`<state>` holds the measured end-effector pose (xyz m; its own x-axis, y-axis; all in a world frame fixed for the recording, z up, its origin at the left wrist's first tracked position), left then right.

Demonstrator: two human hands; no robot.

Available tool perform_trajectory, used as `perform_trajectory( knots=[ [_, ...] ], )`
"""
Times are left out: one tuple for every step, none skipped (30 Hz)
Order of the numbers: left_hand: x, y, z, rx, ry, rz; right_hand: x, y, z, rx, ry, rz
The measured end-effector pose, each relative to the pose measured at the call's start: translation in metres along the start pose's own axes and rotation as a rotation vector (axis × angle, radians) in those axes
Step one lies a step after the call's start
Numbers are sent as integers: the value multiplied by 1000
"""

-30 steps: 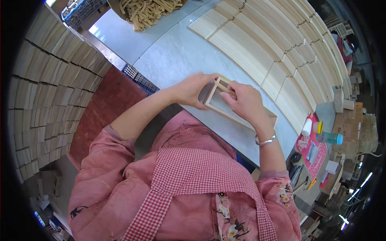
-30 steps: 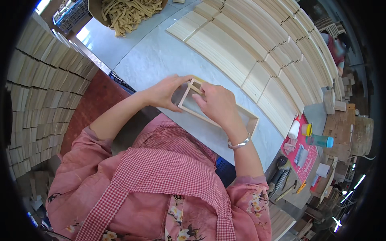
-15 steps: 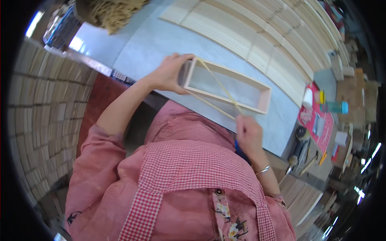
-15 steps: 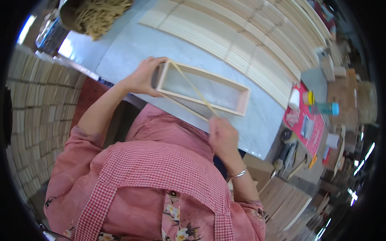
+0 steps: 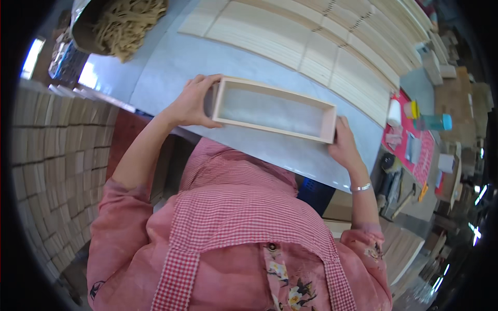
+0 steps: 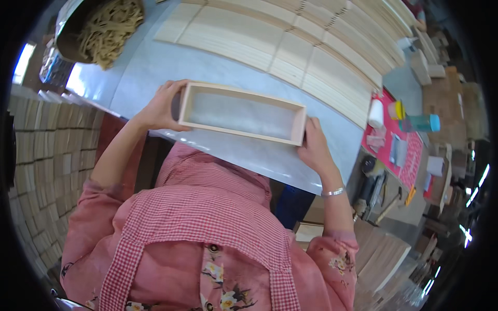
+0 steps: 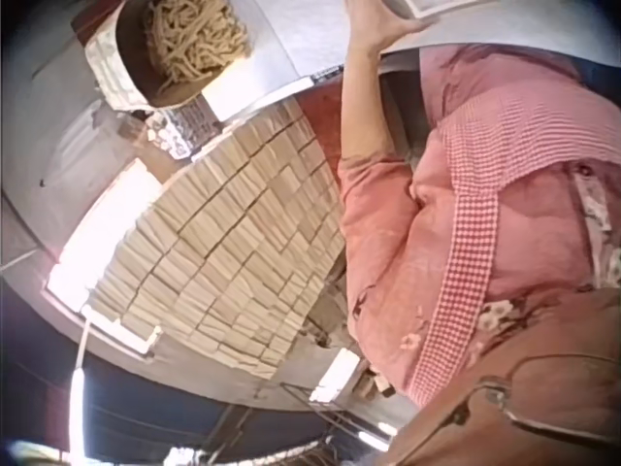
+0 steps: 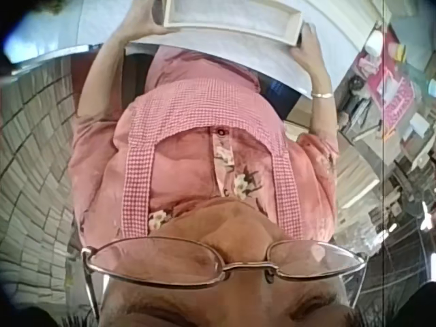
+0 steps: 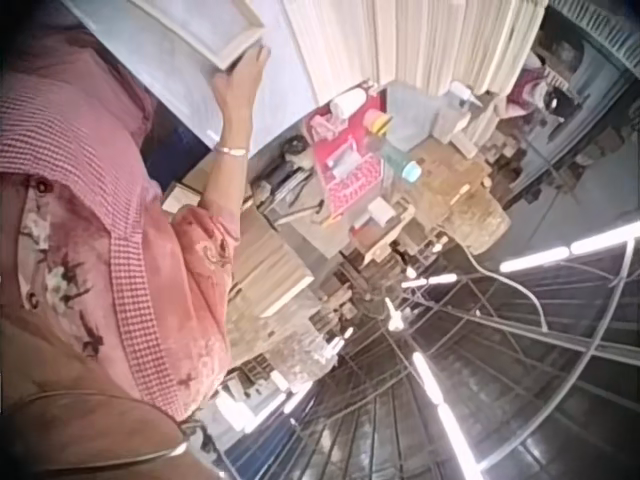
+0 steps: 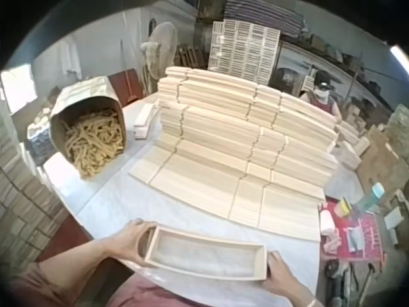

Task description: Assembling wooden boxes by gluing slats together and securing them with a pneumatic staple gun.

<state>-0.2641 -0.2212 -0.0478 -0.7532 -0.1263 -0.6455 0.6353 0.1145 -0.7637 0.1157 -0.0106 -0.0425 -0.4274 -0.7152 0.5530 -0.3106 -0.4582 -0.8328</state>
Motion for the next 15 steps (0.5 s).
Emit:
perform_trajectory(
  knots=[
    [1,-3,1,4,14,-56,5,4,1,-36,20,-50],
    [2,-4,-1,12,29,-112,10,5,4,-70,43,-101],
    [4,-4,-3,8,2,-129,10,7,6,-59,23,-122],
    [3,-3,-6,-21,62,-260,7,8,9,-86,44,-93],
    [6,-4,-3,-45,125,-391,7,10,8,-114,67,-62],
    [12,-4,1,-37,117,-399,10,11,6,-111,65,-76],
    [19,-3,5,-40,124,-426,15,11,4,-118,78,-97],
    [23,-1,11,-48,126,-451,17,9,1,-121,84,-114],
    [27,0,17,-58,126,-478,19,9,-2,-123,89,-132],
    [31,-1,24,-70,122,-506,19,10,-6,-122,88,-151],
    [27,-2,29,-10,44,-485,13,15,-9,-142,18,-148],
    [24,-4,32,4,24,-457,0,20,-7,-134,26,-168],
    [38,-2,32,11,34,-90,-12,26,0,-206,14,-190],
    [43,8,21,-39,196,-58,-26,31,16,-272,-4,-223],
    [41,20,14,-140,265,-89,-35,29,26,-247,7,-173]
  ],
)
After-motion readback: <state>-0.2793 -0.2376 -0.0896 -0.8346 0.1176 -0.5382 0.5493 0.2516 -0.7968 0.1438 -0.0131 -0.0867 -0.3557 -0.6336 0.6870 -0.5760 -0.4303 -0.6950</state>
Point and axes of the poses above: each hand's wrist, its own z-axis away from the middle knuckle, its own y-axis out of the palm, x = y × z, the point moved 2 cm from there along -z, towards the middle knuckle, and after that the axes turned 3 degrees about -y, right-handed, at the moved point
